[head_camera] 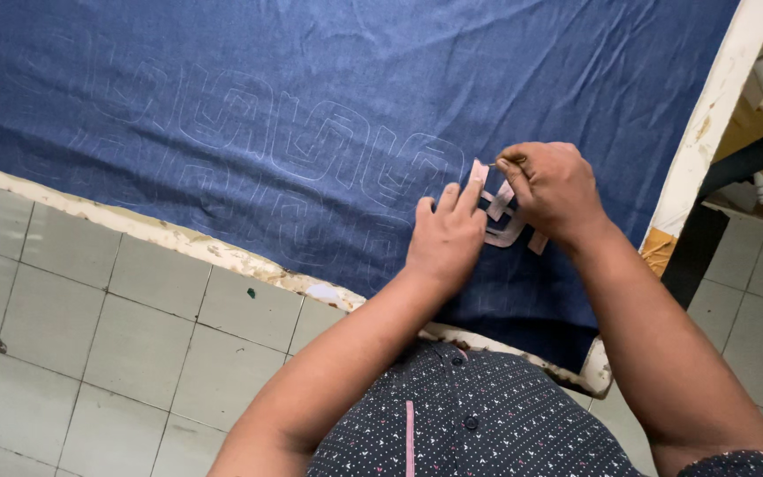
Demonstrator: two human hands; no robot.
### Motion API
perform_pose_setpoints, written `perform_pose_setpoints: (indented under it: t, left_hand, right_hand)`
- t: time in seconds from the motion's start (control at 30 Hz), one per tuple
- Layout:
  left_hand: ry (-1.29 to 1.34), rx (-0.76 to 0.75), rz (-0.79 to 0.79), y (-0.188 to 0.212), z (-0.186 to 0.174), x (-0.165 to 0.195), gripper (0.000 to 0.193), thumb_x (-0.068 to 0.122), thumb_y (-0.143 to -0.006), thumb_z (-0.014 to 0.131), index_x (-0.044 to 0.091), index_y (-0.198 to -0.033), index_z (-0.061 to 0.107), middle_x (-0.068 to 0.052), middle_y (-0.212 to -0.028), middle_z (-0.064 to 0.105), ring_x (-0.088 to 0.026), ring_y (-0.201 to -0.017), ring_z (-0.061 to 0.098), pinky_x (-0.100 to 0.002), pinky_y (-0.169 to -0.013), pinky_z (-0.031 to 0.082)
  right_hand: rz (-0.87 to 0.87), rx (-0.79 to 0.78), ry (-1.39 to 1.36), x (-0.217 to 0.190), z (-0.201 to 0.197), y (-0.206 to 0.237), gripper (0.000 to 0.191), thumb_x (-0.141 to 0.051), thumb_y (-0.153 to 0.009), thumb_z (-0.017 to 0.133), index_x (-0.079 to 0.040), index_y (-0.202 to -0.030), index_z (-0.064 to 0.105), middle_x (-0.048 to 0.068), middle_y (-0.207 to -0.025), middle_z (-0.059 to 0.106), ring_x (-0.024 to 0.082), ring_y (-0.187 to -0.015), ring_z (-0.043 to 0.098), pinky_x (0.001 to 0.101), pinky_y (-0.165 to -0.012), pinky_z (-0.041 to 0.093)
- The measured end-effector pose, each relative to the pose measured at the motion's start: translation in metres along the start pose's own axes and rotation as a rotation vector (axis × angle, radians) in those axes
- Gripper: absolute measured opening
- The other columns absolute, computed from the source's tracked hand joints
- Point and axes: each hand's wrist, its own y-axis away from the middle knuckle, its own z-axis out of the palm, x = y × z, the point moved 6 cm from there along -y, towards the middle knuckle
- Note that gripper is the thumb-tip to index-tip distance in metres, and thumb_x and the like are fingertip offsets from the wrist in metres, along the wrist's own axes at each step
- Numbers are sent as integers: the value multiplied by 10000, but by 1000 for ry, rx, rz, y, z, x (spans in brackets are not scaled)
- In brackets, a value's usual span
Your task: The person places a pink paper pattern template on blue fabric and traces around its edges with a marking pencil, following chalk outlines on the fabric. They reposition the template, trace additional outlines, and set finished templates aside on the table.
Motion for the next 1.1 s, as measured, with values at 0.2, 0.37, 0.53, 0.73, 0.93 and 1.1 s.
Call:
perform_pose_setpoints:
  t: [0.2, 0.37, 0.53, 0.73, 0.93, 1.1]
  left_hand:
    - [111, -93, -26, 4, 1, -10, 260, 139, -820, 620, 133, -1066, 704, -1, -1443, 562, -269, -1303, 524, -575, -1034, 386]
    - [200, -65, -49, 5, 1, -18, 192, 142, -892, 607, 143, -1070, 680, 20, -1430, 593, -256, -1324, 527, -585, -1077, 358]
    - [233, -73, -49, 8, -1, -16, 164, 145, -894, 604, 136, -1042, 675, 16, -1421, 609, -260, -1314, 538, -579, -1080, 356]
    - [222, -90, -52, 7, -2, -12, 216, 144, -896, 611, 141, -1103, 676, 21, -1433, 593, -254, -1322, 519, -577, -1099, 330]
    - [94, -139, -40, 6, 5, -3, 301, 165, -924, 576, 186, -1214, 654, 21, -1434, 565, -260, -1340, 503, -576, -1136, 294]
    - [79, -183, -28, 3, 17, 4, 430, 213, -926, 549, 343, -1325, 642, -27, -1435, 537, -310, -1328, 487, -598, -1135, 261]
  right_hand:
    - [29, 17, -60, -5, -3, 15, 139, -187, -995, 694, -73, -1023, 768, 125, -969, 742, 341, -926, 694, 433, -835, 538]
    - [73, -8, -140, -10, -2, 36, 150, -185, -1013, 670, -59, -1032, 750, 122, -1003, 746, 325, -944, 709, 409, -833, 556]
    - [133, 18, -218, -8, 4, 50, 156, -187, -1014, 669, -54, -1044, 746, 122, -1010, 741, 302, -932, 723, 382, -818, 566]
    - [71, -56, -169, -20, 7, 78, 147, -193, -978, 682, -83, -1038, 761, 104, -987, 755, 304, -907, 723, 386, -826, 556]
    - [80, -53, 66, -7, -13, 89, 162, -216, -962, 712, -70, -1015, 758, 107, -974, 758, 315, -879, 719, 419, -827, 552]
    - [153, 40, 1, 8, -20, 85, 158, -200, -996, 702, -50, -1016, 747, 130, -946, 744, 328, -871, 714, 415, -807, 555]
